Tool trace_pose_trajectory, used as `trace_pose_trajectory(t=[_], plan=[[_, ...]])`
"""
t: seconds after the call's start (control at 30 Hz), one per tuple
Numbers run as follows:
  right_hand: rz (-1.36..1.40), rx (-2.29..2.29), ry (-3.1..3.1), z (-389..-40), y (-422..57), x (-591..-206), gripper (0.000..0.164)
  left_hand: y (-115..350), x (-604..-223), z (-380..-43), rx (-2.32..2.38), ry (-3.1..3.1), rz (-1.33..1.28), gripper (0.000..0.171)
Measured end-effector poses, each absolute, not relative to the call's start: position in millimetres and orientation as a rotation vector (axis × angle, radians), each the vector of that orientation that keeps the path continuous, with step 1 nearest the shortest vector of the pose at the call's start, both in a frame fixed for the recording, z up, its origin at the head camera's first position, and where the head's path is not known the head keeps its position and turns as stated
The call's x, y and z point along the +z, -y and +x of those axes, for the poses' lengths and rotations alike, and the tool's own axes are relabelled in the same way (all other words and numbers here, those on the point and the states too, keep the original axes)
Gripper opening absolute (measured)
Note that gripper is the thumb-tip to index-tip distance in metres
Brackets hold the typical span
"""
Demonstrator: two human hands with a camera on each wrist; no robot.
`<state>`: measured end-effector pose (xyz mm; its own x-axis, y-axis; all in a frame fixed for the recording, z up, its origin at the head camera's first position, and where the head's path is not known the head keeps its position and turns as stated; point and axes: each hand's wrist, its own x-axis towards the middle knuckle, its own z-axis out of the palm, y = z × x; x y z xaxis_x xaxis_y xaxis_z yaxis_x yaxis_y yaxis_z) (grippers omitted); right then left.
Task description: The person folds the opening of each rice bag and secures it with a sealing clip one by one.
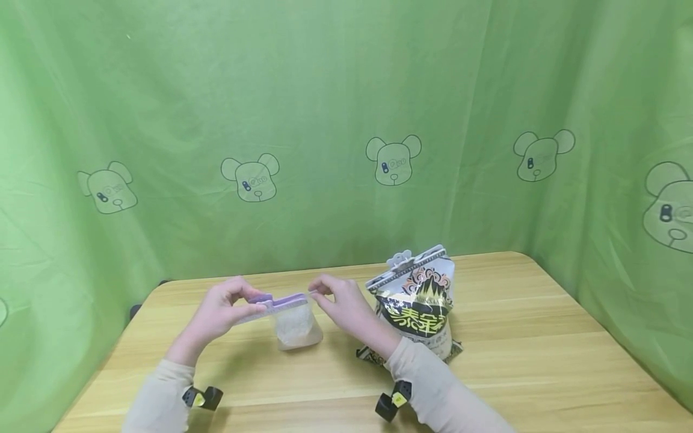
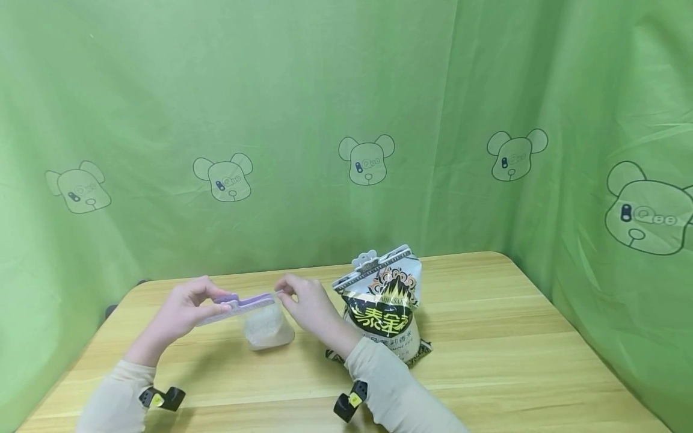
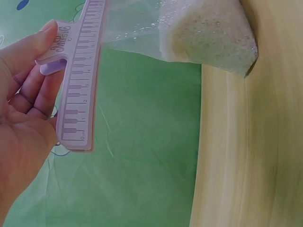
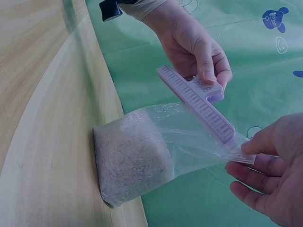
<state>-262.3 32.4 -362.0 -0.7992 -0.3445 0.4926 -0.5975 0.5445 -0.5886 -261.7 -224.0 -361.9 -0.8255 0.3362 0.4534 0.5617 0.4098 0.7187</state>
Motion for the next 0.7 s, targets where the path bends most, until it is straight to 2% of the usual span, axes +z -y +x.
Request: trace_pose_trajectory(t=[0.43, 0.7], plan=[[0.748, 1.133, 2.482, -264, -32, -364, 0.013, 220, -371, -265, -1.476, 2.448, -0.741, 0.018], [0.736, 1.119, 2.481, -265, -32, -364, 0.014, 208, -349, -248, -1.492, 2.485, -0.681, 0.017]])
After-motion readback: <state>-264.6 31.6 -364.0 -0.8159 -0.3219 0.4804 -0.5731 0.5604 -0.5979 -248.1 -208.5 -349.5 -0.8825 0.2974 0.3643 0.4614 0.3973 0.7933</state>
